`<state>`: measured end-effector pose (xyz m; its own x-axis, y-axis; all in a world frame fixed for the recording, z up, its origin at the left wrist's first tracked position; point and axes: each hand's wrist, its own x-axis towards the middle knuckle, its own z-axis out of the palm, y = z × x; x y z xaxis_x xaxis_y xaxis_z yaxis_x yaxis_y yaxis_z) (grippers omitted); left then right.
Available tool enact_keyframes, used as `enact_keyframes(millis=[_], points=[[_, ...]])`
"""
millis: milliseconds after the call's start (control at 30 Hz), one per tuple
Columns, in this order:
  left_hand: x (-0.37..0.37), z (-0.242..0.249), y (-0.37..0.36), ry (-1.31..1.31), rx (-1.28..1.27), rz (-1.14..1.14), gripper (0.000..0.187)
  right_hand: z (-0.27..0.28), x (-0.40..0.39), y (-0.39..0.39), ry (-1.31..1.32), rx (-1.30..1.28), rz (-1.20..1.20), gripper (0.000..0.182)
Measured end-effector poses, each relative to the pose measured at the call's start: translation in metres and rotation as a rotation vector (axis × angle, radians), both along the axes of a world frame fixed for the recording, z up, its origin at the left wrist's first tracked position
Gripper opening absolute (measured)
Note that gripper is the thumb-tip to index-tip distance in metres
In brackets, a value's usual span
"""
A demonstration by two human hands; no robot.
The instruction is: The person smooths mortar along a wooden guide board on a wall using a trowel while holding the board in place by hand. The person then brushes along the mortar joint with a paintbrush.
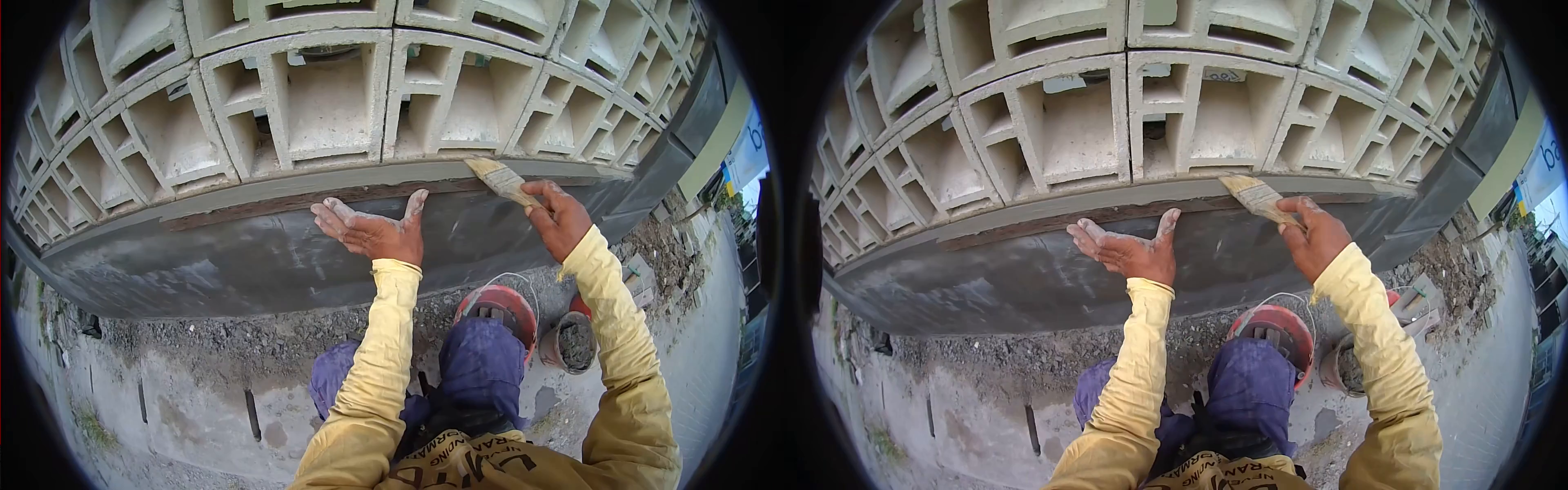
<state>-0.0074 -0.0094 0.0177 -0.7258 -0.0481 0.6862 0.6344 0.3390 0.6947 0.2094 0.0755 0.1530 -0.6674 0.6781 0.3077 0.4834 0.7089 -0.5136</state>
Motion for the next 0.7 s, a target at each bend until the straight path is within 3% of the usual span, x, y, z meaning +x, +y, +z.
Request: enact_keyframes(millis=[100, 133, 167, 200, 300, 333, 400, 500, 533, 633, 700], points=[[-0.001, -0.004, 0.003, 0.021, -0.019, 0.011, 0.132, -0.005, 0.07, 0.069, -0.049, 0.047, -0.224, 0.033], [-0.002, -0.005, 0.004, 0.028, -0.015, 0.01, 0.132, 0.003, 0.086, 0.08, -0.095, -0.088, -0.408, 0.033], [-0.003, -0.005, 0.004, 0.034, -0.009, 0.01, 0.131, -0.004, 0.112, 0.102, -0.115, -0.015, -0.494, 0.033], [-0.002, -0.006, 0.004, 0.039, -0.016, 0.018, 0.132, -0.025, 0.143, 0.129, -0.124, 0.345, -0.504, 0.032], [-0.003, -0.007, 0.006, 0.049, -0.007, 0.039, 0.133, -0.035, 0.139, 0.106, 0.128, 0.204, -0.456, 0.032], [-0.003, -0.008, 0.007, 0.048, 0.011, 0.035, 0.133, -0.017, 0.108, 0.063, 0.141, -0.013, -0.402, 0.032], [0.0, -0.005, 0.007, 0.013, 0.016, 0.019, 0.131, -0.008, 0.06, 0.009, 0.256, -0.16, -0.101, 0.031], [0.002, -0.004, 0.008, 0.0, 0.089, -0.039, 0.13, 0.002, -0.001, -0.04, 0.173, -0.009, 0.206, 0.032], [0.001, -0.01, 0.004, 0.032, 0.008, -0.012, 0.125, 0.001, -0.019, -0.047, 0.154, -0.04, 0.278, 0.035], [0.003, -0.01, 0.004, 0.005, 0.075, -0.041, 0.122, -0.003, -0.065, -0.057, 0.027, -0.005, 0.3, 0.037], [0.007, -0.012, 0.008, -0.024, 0.113, -0.075, 0.12, 0.009, -0.075, -0.061, -0.182, -0.042, 0.179, 0.038]])
